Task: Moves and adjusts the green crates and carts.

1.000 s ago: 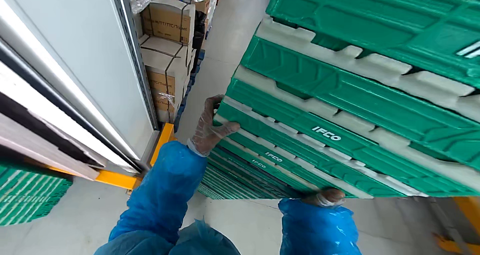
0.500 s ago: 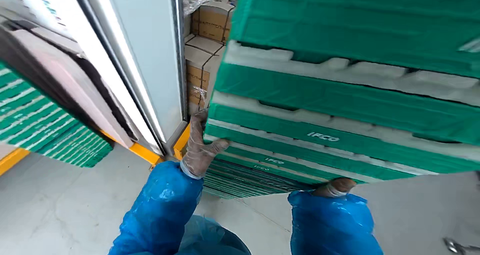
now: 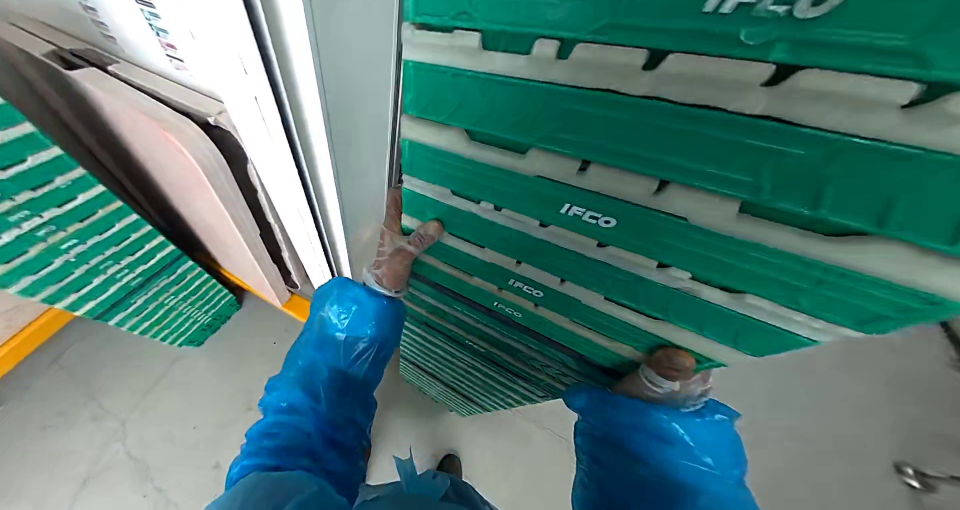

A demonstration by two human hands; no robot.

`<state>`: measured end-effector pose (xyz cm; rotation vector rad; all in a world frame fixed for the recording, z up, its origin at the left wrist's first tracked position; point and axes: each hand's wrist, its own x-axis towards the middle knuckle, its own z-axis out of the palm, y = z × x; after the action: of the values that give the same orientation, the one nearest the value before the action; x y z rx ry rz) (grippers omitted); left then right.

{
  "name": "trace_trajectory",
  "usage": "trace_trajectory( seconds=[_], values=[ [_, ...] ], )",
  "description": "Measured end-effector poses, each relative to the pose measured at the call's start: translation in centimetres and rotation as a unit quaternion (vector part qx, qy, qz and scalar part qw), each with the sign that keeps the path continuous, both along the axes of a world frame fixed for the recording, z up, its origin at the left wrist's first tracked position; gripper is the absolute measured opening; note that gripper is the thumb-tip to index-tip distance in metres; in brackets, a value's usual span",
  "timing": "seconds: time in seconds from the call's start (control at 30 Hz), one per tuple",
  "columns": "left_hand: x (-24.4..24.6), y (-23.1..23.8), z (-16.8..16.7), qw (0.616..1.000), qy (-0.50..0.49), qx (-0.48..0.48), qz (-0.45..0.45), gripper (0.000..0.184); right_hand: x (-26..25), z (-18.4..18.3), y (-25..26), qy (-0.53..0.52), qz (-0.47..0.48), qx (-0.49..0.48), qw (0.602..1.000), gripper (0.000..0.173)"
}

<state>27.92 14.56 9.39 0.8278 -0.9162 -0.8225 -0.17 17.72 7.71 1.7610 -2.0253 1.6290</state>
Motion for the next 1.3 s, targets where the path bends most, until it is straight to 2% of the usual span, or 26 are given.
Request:
trace_trajectory(
  seconds=[0.07,0.13,0.2,0.3,0.4,0.43,0.5,0.53,0.57,0.63,0.7,0.73,0.8,0.9,0.97,1.1,1.2,1.3],
  values=[
    [0.6,-0.3,-0.1,0.999,0.013,0.0,-0.043,0.105,0.7,0.0,1.0,-0.029,-0.012,-0.012,0.999,0.114],
    [0.3,-0.4,0.2,0.998,0.009,-0.001,-0.062,0.096,0.8,-0.2,1.8,-0.083,0.013,-0.041,0.996,0.121],
    [0.0,-0.7,0.6,0.996,-0.003,-0.006,-0.088,0.091,0.6,-0.4,2.5,-0.152,0.058,-0.081,0.983,0.12],
    [-0.3,-1.2,0.6,0.991,-0.017,-0.021,-0.132,0.095,0.4,-1.4,4.6,-0.21,0.104,-0.12,0.965,0.102],
    [-0.2,-1.9,0.5,0.984,-0.008,-0.024,-0.177,0.097,0.8,-2.8,7.4,-0.186,0.131,-0.161,0.96,0.071],
    [0.0,-2.1,0.3,0.981,-0.001,-0.025,-0.192,0.102,0.9,-3.2,8.3,-0.153,0.133,-0.172,0.964,0.066],
    [0.6,-2.7,-0.1,0.979,0.008,-0.008,-0.206,0.113,1.6,-3.8,9.6,-0.091,0.11,-0.186,0.972,0.071],
    [0.9,-3.2,-0.4,0.978,0.005,-0.003,-0.209,0.118,2.1,-3.8,10.1,-0.07,0.087,-0.187,0.976,0.078],
    [1.0,-3.6,-0.3,0.977,-0.013,0.004,-0.213,0.116,2.6,-3.7,10.5,-0.054,0.063,-0.184,0.979,0.087],
    [0.8,-3.9,0.7,0.971,-0.062,0.025,-0.228,0.095,2.9,-3.4,11.1,-0.026,0.026,-0.166,0.985,0.098],
    [-0.1,-4.0,1.8,0.964,-0.095,0.024,-0.246,0.069,2.7,-3.0,11.3,-0.018,0.0,-0.165,0.986,0.101],
    [-0.4,-3.9,2.0,0.96,-0.105,0.015,-0.258,0.063,2.7,-2.7,11.3,-0.029,-0.002,-0.166,0.986,0.104],
    [-1.1,-3.9,0.7,0.961,-0.11,0.013,-0.255,0.065,2.7,-2.3,11.2,-0.044,0.0,-0.163,0.986,0.107],
    [-1.1,-3.9,-2.5,0.959,-0.108,0.11,-0.237,0.066,2.7,-2.5,10.6,-0.03,0.001,-0.151,0.988,0.108],
    [-0.8,-4.1,-3.3,0.959,-0.095,0.154,-0.219,0.066,3.2,-2.5,9.8,-0.027,-0.007,-0.13,0.991,0.11],
    [-0.1,-3.0,-3.4,0.967,-0.118,0.153,-0.169,0.063,3.6,-1.8,9.0,0.0,-0.039,-0.073,0.997,0.114],
    [-0.3,-1.6,-3.0,0.962,-0.14,0.159,-0.17,0.066,2.1,-1.3,8.9,0.003,-0.059,-0.045,0.997,0.112],
    [-1.5,0.3,-4.1,0.968,-0.137,0.148,-0.151,0.067,0.4,-1.2,9.4,-0.064,-0.071,-0.024,0.995,0.118]
  ],
)
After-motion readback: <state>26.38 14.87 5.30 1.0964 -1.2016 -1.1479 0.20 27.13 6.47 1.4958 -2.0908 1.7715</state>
